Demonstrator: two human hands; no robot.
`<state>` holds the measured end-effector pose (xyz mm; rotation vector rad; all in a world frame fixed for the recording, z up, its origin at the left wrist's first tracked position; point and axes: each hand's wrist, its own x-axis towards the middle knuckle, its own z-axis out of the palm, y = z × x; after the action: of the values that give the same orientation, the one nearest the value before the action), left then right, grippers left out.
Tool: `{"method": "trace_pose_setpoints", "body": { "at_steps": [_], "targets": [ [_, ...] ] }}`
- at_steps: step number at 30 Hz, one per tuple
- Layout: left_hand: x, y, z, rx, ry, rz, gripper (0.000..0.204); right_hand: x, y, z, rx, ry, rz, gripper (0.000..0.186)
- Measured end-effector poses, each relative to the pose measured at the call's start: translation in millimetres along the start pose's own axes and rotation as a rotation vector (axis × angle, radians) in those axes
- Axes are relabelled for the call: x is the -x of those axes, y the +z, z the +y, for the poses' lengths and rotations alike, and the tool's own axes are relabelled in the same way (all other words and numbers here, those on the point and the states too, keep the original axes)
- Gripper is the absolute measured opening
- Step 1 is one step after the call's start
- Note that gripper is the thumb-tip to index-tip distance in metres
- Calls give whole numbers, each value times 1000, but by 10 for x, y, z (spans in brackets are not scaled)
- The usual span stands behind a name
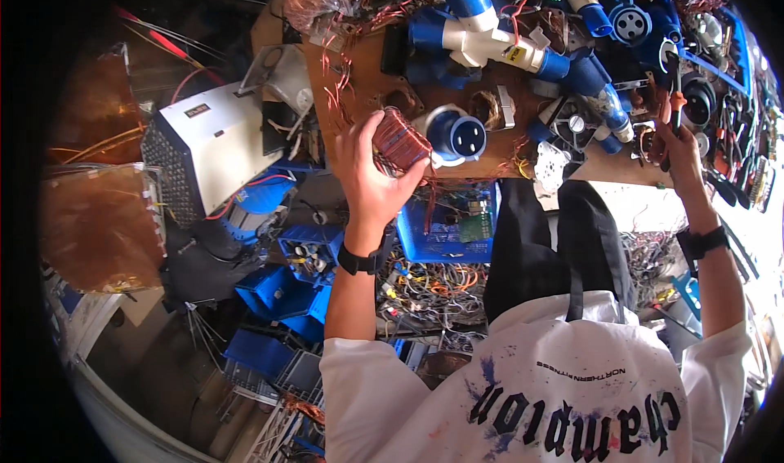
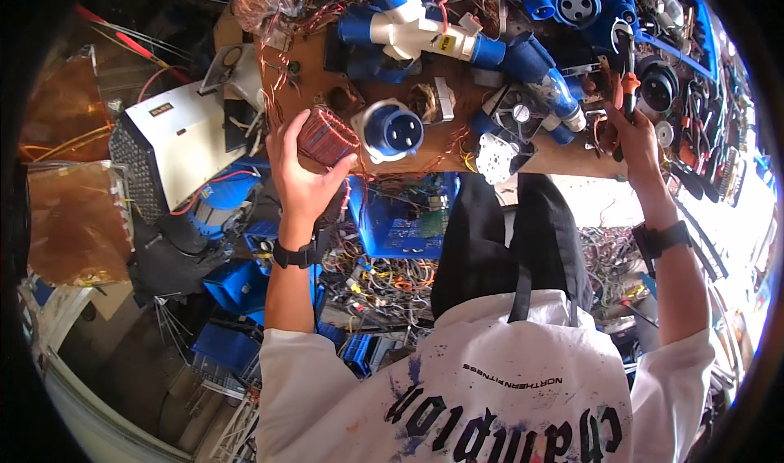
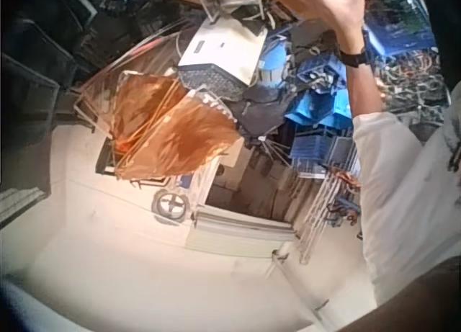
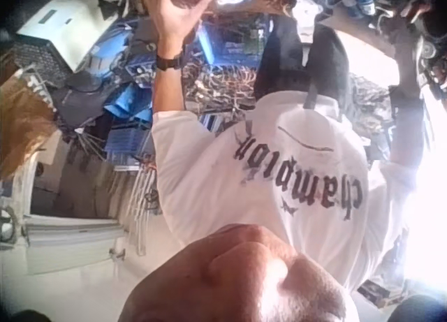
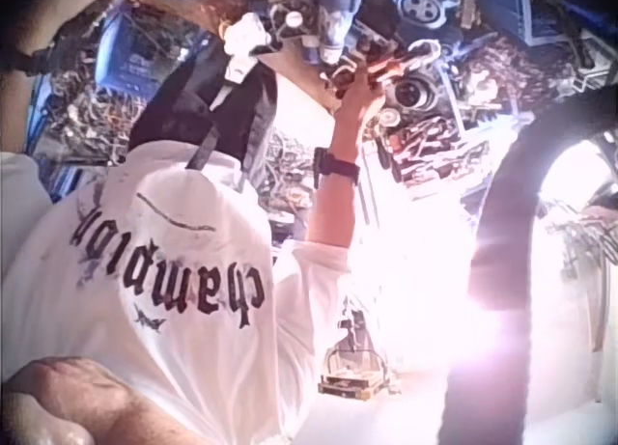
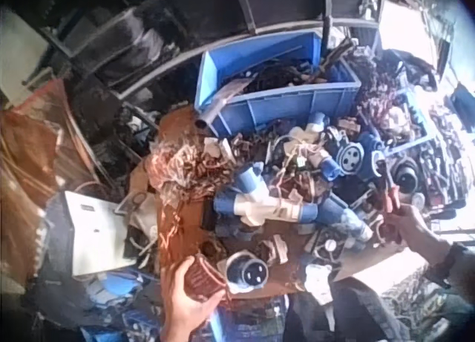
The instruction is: The person works at a cluttered workbench, handling a copper wire coil and various electronic components. They use pliers to strip insulation from wires and cut sections of the coil. The person manipulates the coil and wires with both hands, occasionally placing items into a blue bin.
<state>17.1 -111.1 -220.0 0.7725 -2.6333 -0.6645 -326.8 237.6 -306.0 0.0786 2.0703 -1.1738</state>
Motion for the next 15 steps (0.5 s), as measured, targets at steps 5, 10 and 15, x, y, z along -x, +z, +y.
{"method": "trace_pose_setpoints", "body": {
  "at_steps": [5, 10, 15],
  "targets": [
    [-247, -93, 176, 37, 58, -2, 75, -254, 61, 227, 188, 19, 95, 23],
    [-460, 165, 178, -101, 94, -74, 75, -509, 68, 572, 417, -52, 182, 27],
    [-460, 547, 40, -231, 68, -99, 72, -407, 69, 452, 392, -140, 75, 33]
  ]
}}
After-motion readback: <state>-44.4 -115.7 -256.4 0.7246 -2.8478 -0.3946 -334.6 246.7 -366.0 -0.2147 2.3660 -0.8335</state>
